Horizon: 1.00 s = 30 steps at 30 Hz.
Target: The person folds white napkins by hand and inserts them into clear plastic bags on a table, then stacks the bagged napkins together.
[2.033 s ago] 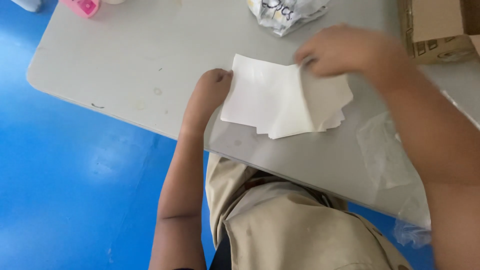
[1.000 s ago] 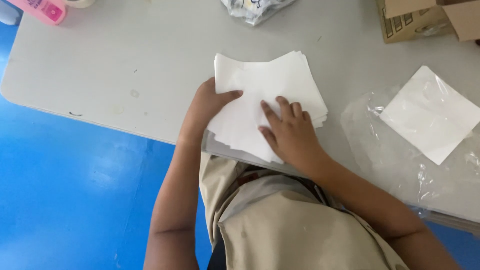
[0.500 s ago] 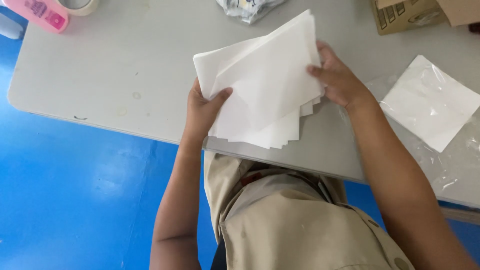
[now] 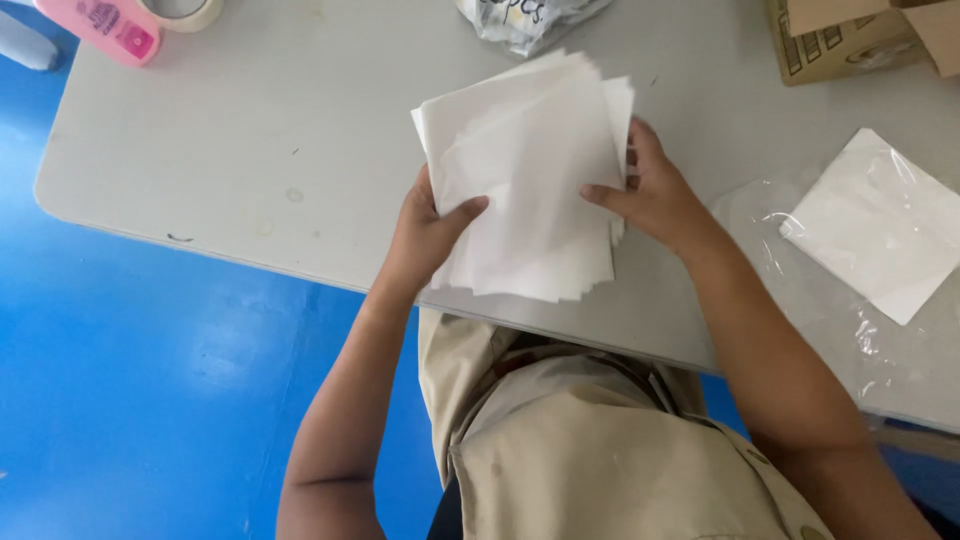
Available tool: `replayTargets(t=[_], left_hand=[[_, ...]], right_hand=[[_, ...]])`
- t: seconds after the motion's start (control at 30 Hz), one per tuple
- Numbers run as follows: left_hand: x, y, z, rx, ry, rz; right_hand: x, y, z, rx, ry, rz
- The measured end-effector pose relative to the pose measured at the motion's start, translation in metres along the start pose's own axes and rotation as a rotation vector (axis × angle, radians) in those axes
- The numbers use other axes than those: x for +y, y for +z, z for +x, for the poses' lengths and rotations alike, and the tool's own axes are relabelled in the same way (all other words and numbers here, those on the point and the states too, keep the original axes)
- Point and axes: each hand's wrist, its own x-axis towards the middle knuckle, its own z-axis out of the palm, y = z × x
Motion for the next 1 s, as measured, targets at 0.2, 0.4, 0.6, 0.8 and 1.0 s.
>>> replayTargets(t=[0.2, 0.4, 0.6, 0.8, 1.0], left_hand=[[0.025, -0.002, 0.010, -0.095, 0.280, 0.048], [0.022, -0.010, 0.024, -0.066, 0.545, 0.137], [0.025, -0.007, 0.033, -0.113, 0.565, 0.019], [0.052, 0.004, 0.055, 0.055, 0.510, 0.168], [0.074, -0.005, 0.049, 0.026, 0.668, 0.159]], right_hand=[[0.006, -0.025, 0.016, -0.138, -0.252, 0.765], [-0.018, -0.025, 0.003, 0.163, -0.687, 0.322], [-0.030, -0.011, 0.015, -0.102, -0.783, 0.442], [-0.039, -0.012, 0.032, 0.183, -0.500, 0.425], [-0.055, -0.037, 0.023, 0.196, -0.697, 0.404]])
